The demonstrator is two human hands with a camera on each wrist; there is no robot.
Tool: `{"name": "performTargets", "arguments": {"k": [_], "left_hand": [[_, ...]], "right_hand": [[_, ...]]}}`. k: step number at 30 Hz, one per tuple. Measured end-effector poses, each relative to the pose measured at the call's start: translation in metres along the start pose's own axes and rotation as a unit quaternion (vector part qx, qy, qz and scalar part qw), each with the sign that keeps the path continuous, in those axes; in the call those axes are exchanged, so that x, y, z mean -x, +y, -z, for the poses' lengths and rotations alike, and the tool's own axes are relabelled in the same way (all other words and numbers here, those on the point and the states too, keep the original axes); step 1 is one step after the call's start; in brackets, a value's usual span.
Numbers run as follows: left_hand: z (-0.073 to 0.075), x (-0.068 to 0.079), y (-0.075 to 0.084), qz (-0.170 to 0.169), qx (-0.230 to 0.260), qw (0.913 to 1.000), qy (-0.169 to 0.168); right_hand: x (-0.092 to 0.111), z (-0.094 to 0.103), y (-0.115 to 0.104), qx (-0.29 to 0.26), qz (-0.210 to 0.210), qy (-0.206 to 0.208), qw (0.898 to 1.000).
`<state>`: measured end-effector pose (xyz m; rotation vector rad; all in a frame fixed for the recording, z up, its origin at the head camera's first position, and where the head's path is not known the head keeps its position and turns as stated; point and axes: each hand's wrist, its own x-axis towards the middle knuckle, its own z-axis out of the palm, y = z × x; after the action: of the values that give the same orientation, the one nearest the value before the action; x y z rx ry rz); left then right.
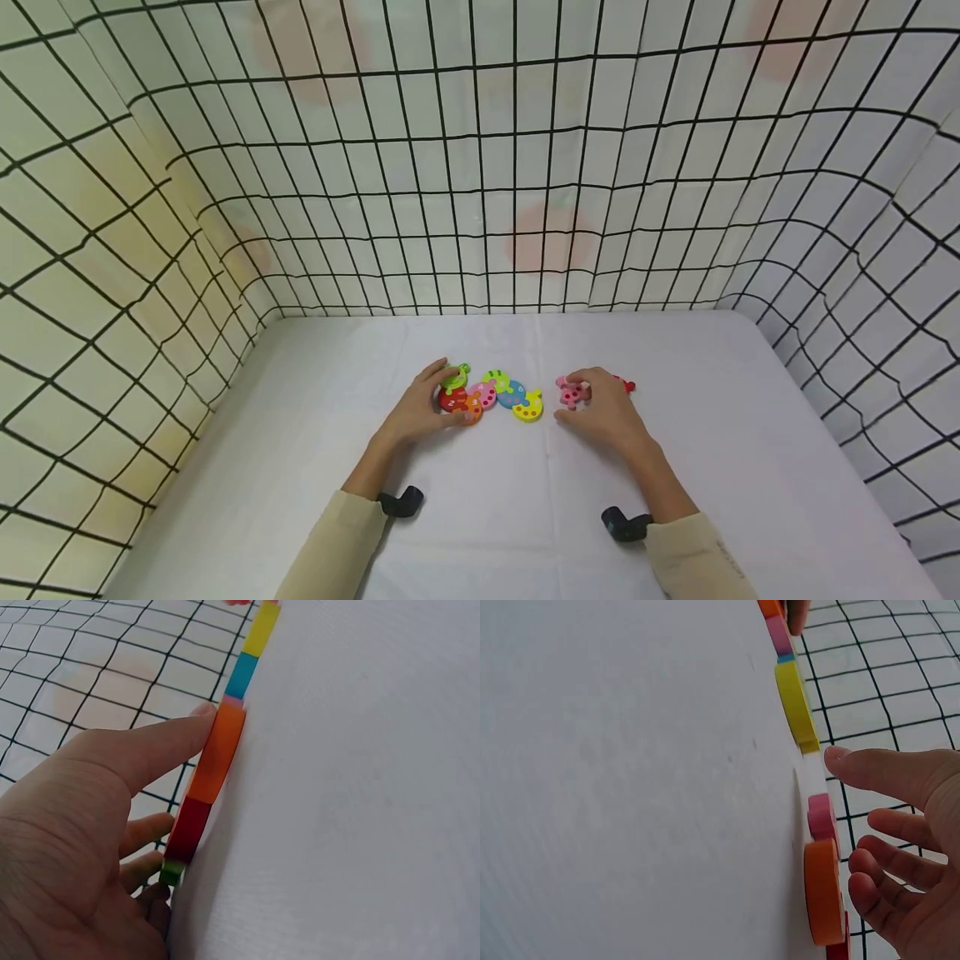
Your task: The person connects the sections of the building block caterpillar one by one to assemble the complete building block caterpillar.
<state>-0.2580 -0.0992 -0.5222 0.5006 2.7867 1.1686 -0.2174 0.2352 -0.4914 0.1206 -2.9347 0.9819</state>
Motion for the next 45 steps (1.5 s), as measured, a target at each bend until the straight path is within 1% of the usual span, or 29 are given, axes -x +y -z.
{"name": "performTargets", "arguments": {"k": [4,10,17,20,23,34,36,39,43,45], "left_hand": [[0.002,0.001,0.000,0.004,-0.003,0.9999,-0.009],[0.004,0.001,-0.001,-0.004,-0.006,0.9998,-0.021],[0.005,0.001,0.000,-0.009,-0.005,0.9995,-0.029],[0.005,0.001,0.000,-0.010,-0.004,0.9995,-0.029],[0.006,0.002,0.000,-0.007,-0.007,0.9996,-0.026],[0.006,0.002,0.001,-0.006,0.002,0.9995,-0.031],[0.005,0.002,0.001,-0.008,0.002,0.9995,-0.029],[0.005,0.002,0.001,-0.012,0.002,0.9996,-0.027],[0.006,0.002,0.002,-0.014,0.002,0.9996,-0.026],[0.006,0.003,0.002,-0.010,0.000,0.9996,-0.027]], "right_hand": [[-0.001,0.006,0.006,0.004,-0.007,-0.002,1.000],[0.002,0.012,0.014,0.007,0.002,0.008,1.000],[0.016,0.016,0.026,0.020,0.010,0.012,1.000],[0.023,0.018,0.028,0.019,0.004,0.008,1.000],[0.026,0.019,0.029,0.018,-0.004,0.003,1.000],[0.028,0.021,0.034,0.013,0.007,-0.013,1.000],[0.028,0.024,0.035,0.013,0.004,-0.006,1.000],[0.026,0.027,0.039,0.010,-0.001,0.019,1.000],[0.019,0.031,0.050,0.010,-0.004,0.052,0.999],[0.015,0.032,0.056,0.018,-0.004,0.059,0.998]]}}
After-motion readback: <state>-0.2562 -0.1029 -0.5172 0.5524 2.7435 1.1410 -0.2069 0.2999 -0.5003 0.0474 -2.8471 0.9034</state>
